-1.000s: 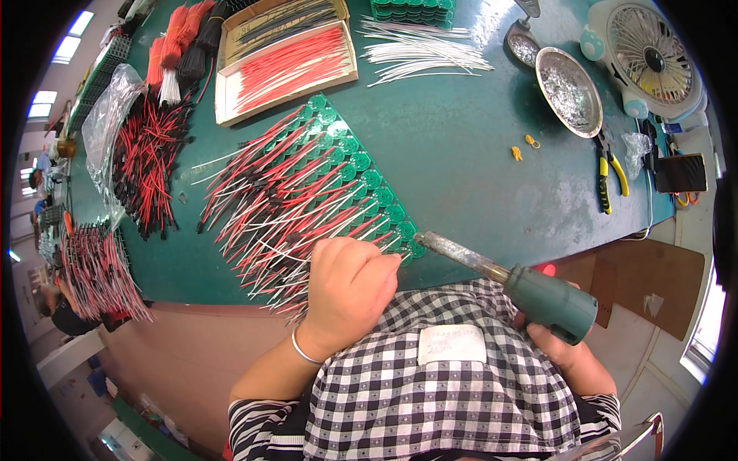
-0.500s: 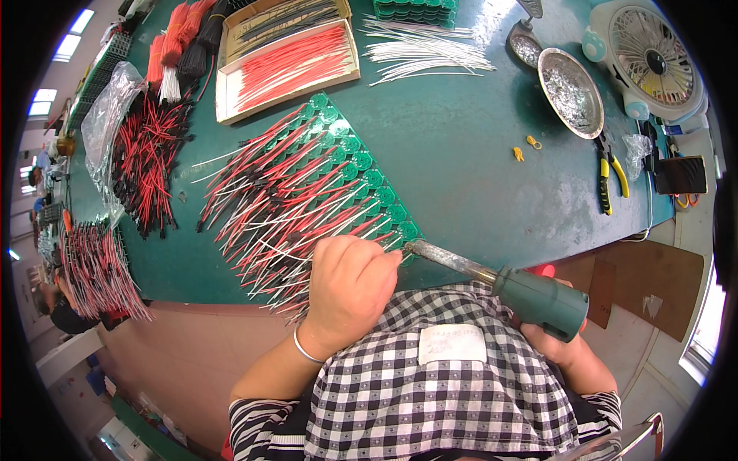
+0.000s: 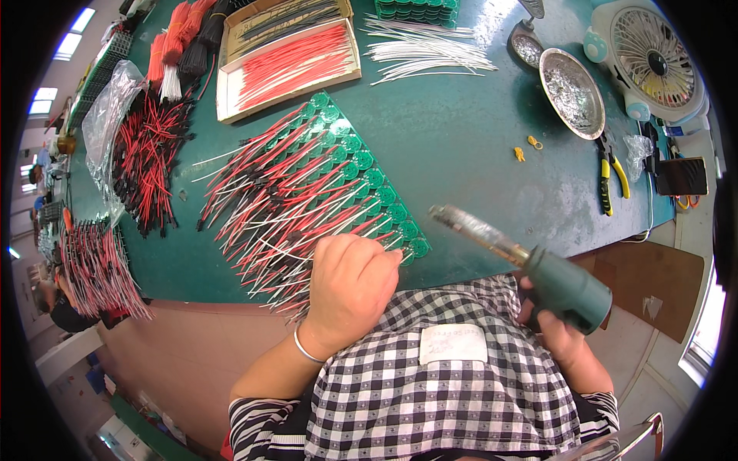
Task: Assembling LED panels by inserting colored wires into a PCB and securing them using a handheld assembly tool.
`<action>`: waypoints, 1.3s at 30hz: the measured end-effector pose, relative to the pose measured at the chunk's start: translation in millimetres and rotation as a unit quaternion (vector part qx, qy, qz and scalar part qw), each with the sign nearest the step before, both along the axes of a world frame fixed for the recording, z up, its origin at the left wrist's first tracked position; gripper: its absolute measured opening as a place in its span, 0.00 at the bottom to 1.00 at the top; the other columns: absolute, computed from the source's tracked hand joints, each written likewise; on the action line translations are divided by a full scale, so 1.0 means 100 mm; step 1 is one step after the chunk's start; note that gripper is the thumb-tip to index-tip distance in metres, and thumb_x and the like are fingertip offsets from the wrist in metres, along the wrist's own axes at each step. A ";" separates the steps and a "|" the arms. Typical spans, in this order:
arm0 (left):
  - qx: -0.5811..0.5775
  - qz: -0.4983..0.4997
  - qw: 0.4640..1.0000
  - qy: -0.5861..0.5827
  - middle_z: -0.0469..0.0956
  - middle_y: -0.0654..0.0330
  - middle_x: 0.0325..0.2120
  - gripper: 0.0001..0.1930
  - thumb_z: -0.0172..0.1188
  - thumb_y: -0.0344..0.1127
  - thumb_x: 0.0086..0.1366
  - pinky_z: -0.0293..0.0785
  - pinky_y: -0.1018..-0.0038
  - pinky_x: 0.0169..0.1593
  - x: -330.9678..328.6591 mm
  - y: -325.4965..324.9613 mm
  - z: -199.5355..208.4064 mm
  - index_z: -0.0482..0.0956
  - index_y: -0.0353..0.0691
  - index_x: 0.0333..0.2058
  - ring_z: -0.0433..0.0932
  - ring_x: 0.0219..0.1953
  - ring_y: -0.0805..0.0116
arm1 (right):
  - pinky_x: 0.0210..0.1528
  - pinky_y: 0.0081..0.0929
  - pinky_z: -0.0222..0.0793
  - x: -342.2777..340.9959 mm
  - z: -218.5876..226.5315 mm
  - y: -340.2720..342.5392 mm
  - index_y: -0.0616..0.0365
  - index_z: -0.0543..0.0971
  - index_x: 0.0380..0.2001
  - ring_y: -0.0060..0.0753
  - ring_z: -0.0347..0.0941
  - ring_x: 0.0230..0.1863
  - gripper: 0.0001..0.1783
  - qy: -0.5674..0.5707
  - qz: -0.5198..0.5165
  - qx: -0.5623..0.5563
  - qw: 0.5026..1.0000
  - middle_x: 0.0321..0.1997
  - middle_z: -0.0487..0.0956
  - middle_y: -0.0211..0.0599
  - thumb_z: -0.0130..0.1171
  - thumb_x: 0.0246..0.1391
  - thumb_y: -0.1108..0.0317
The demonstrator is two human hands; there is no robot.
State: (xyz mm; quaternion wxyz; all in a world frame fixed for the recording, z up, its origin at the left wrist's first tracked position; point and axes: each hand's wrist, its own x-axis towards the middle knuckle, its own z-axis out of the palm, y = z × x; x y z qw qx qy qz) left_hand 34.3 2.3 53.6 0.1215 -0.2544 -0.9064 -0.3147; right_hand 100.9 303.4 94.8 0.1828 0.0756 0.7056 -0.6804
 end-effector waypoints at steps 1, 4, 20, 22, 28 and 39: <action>0.000 0.001 1.000 0.000 0.72 0.62 0.26 0.12 0.67 0.22 0.44 0.63 0.65 0.38 0.00 -0.01 0.00 0.78 0.41 0.30 0.71 0.32 0.61 | 0.35 0.26 0.73 -0.03 -0.02 -0.01 0.69 0.68 0.55 0.27 0.76 0.27 0.27 0.067 0.017 0.027 0.997 0.45 0.79 0.42 0.54 0.53 0.68; 0.003 -0.001 1.000 -0.002 0.72 0.62 0.27 0.12 0.67 0.23 0.45 0.64 0.65 0.37 0.02 -0.03 0.00 0.78 0.41 0.31 0.71 0.32 0.61 | 0.32 0.28 0.73 -0.04 -0.18 -0.03 0.70 0.67 0.56 0.29 0.76 0.28 0.26 0.141 -0.098 0.027 0.985 0.48 0.77 0.47 0.52 0.55 0.67; -0.024 -0.070 0.997 0.025 0.79 0.57 0.30 0.10 0.66 0.30 0.53 0.74 0.64 0.41 -0.88 -0.41 0.56 0.82 0.40 0.36 0.77 0.35 0.58 | 0.27 0.18 0.68 -1.03 -0.14 0.42 0.67 0.65 0.56 0.24 0.72 0.24 0.22 0.349 -0.323 0.098 0.874 0.51 0.75 0.52 0.49 0.60 0.69; -0.026 -0.012 0.998 0.050 0.80 0.55 0.32 0.08 0.60 0.27 0.56 0.74 0.65 0.43 -1.45 -0.52 0.54 0.81 0.38 0.36 0.78 0.36 0.55 | 0.26 0.18 0.69 -1.06 -0.12 0.34 0.67 0.65 0.56 0.24 0.73 0.24 0.23 0.346 -0.315 0.085 0.880 0.50 0.76 0.52 0.50 0.59 0.69; -0.176 0.053 0.983 0.022 0.79 0.51 0.34 0.13 0.59 0.28 0.53 0.73 0.60 0.46 -2.52 -0.70 0.05 0.76 0.37 0.39 0.77 0.40 0.50 | 0.23 0.19 0.69 -1.16 -0.09 0.17 0.69 0.64 0.57 0.25 0.73 0.22 0.25 0.343 -0.321 0.054 0.881 0.49 0.75 0.54 0.50 0.57 0.69; -0.160 0.032 0.986 0.042 0.74 0.55 0.29 0.06 0.61 0.28 0.52 0.73 0.62 0.45 -2.55 -0.65 0.00 0.80 0.39 0.30 0.74 0.39 0.54 | 0.22 0.18 0.68 -1.39 -0.08 0.00 0.68 0.64 0.57 0.24 0.72 0.23 0.25 0.334 -0.261 0.041 0.905 0.50 0.75 0.51 0.50 0.60 0.66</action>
